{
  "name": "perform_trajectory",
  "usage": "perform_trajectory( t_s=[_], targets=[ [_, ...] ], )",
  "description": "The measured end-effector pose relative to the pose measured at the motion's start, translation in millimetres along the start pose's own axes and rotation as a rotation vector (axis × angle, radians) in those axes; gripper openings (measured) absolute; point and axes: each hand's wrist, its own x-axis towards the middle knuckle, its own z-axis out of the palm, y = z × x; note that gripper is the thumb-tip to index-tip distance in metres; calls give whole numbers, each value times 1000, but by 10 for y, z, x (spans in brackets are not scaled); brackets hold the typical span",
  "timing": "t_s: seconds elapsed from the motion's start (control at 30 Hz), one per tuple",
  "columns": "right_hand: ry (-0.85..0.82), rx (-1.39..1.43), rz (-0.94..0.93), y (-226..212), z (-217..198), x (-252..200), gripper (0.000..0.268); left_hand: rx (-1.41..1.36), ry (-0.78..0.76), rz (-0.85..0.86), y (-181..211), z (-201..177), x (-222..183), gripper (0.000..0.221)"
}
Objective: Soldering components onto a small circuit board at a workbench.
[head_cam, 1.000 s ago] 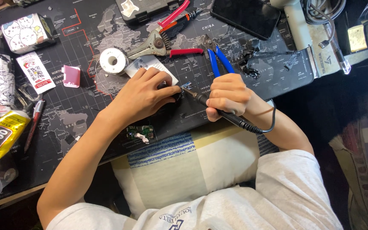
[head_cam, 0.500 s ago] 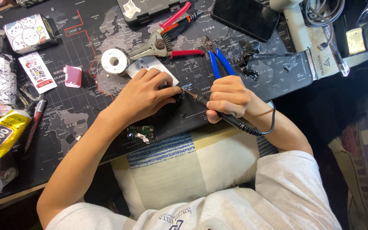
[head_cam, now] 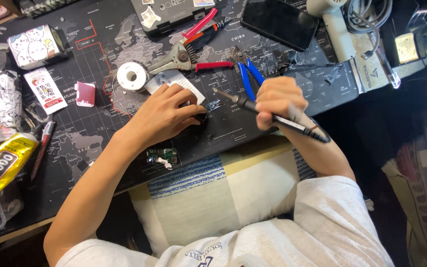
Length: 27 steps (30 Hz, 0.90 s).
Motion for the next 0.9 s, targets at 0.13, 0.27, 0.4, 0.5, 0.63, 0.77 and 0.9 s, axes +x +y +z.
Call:
perform_trajectory(
  t_s=[0.13, 0.27, 0.4, 0.5, 0.63, 0.77, 0.9],
  targets=[
    [206, 16, 40, 166, -98, -143, 29, -7, 12, -21, -24, 50, -35, 30],
    [274, -132, -7, 273, -114, -76, 38, -44, 2, 2, -69, 47, -55, 35],
    [384, -369, 119, 180, -271, 27, 40, -151, -16, -11, -108, 21, -17, 37],
    [524, -622, 278, -57, -614, 194, 32, -223, -70, -40, -43, -138, 49, 28],
    [925, -693, 450, -152, -1539, 122, 13, -288, -141, -86, -45, -243, 55, 24],
    [993, -828, 476, -345, -2536, -204, 28, -313, -158, -101, -57, -273, 82, 20],
    [928, -916, 654, -628, -2755, -163, 47, -328, -159, -127, -93, -284, 46, 19]
  ],
)
